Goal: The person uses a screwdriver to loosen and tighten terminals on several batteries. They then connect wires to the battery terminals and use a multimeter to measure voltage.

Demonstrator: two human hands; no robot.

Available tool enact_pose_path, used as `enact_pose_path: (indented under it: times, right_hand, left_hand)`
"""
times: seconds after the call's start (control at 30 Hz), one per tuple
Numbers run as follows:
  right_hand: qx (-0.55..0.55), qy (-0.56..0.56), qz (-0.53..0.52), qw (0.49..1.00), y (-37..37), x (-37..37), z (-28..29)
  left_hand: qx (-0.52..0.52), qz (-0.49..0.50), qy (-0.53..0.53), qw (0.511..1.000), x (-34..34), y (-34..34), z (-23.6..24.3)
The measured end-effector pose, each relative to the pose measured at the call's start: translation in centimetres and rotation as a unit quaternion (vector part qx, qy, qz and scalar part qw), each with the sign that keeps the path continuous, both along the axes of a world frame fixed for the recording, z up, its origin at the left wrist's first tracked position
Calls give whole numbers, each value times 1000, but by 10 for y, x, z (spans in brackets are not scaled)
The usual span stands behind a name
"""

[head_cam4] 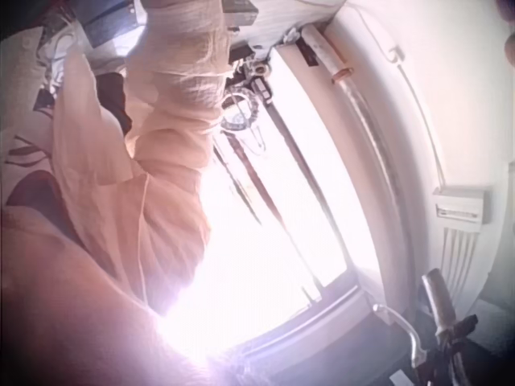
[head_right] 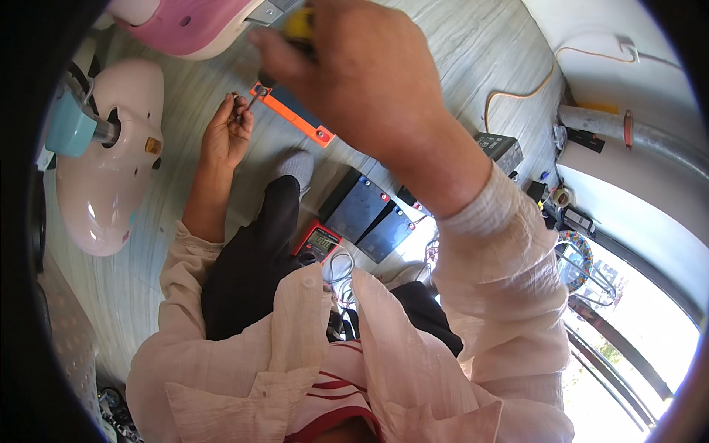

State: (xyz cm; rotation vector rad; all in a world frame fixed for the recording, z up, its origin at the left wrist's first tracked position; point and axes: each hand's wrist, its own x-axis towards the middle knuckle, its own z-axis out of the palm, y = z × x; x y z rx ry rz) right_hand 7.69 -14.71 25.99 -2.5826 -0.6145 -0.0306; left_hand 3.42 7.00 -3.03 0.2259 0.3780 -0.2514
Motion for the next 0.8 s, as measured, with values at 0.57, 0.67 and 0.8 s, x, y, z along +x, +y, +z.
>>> enact_pose_path:
  times: [0.57, 0.67, 0.8]
  right_hand:
    - [284, 134, -222, 923, -60, -43, -51]
    - [283, 134, -229, 922, -62, -43, -52]
    - [264, 143, -229, 926, -67, -43, -53]
  left_hand:
    - [13, 21, -48, 999, 2, -17, 23]
    - [34, 9, -49, 998, 3, -21, 26]
    - [29, 13, -35, 999, 3, -27, 32]
